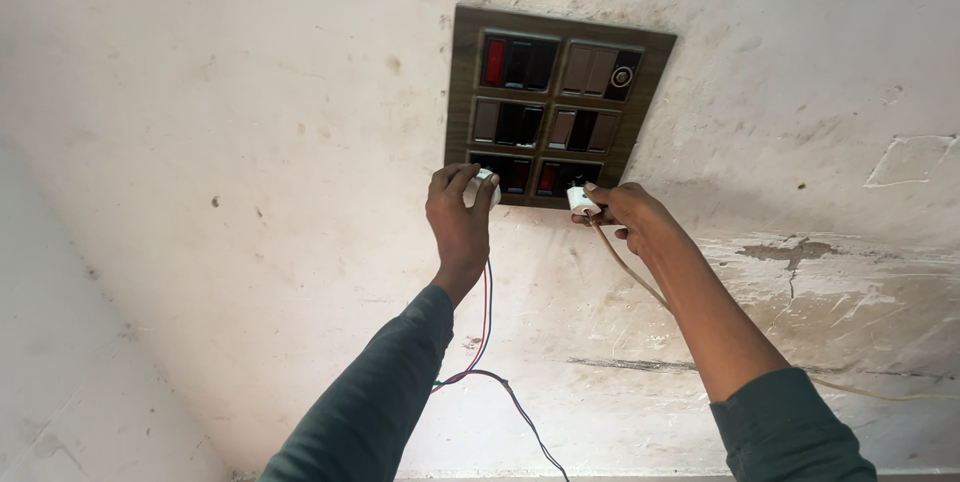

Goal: The person sits on the floor and works on a disassembled microwave, connecting wires to a circuit board and a transformer. They then connect the setup to a test board with a light bulb and plug it into a wall socket to test the circuit.

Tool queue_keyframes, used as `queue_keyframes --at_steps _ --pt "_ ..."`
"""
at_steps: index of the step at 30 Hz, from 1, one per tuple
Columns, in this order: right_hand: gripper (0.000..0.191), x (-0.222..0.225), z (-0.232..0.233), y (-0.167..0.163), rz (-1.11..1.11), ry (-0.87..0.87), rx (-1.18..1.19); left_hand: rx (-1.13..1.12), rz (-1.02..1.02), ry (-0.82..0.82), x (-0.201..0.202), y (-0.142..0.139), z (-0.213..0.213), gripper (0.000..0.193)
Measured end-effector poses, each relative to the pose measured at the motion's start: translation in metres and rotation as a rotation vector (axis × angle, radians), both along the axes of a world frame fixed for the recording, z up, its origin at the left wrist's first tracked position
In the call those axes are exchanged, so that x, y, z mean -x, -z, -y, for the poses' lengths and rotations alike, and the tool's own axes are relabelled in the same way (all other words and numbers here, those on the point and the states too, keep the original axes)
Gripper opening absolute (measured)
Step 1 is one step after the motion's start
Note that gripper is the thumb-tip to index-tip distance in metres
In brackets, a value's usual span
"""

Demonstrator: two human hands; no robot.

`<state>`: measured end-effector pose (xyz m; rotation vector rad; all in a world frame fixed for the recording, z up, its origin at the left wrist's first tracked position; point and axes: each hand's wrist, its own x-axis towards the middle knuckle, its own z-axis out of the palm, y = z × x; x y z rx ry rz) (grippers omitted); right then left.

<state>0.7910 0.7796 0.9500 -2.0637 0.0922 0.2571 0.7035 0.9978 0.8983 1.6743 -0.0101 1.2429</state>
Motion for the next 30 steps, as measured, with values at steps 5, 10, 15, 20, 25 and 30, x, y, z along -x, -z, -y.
queue_keyframes --at_steps 5,10,15,20,25,30 --pt "0.034 0.003 -0.007 -0.006 -0.021 -0.014 0.042 -0.043 0.003 -0.009 0.001 0.0 -0.001 0.026" --pt "0.034 -0.006 -0.013 -0.001 -0.027 -0.021 0.023 -0.075 0.002 -0.001 0.004 -0.003 -0.01 0.027" --pt "0.035 -0.007 0.003 0.01 0.025 0.014 -0.019 -0.075 -0.026 -0.001 0.005 -0.007 -0.016 0.027" --pt "0.041 0.002 0.0 0.01 0.074 -0.018 -0.025 -0.038 -0.04 0.034 0.001 -0.014 -0.009 0.027" --pt "0.039 -0.001 -0.007 0.013 0.05 0.005 -0.048 -0.046 -0.047 0.015 -0.001 -0.013 -0.009 0.027" --pt "0.039 -0.039 -0.013 0.019 0.01 0.068 -0.259 -0.098 -0.025 -0.015 0.0 -0.014 -0.008 0.028"
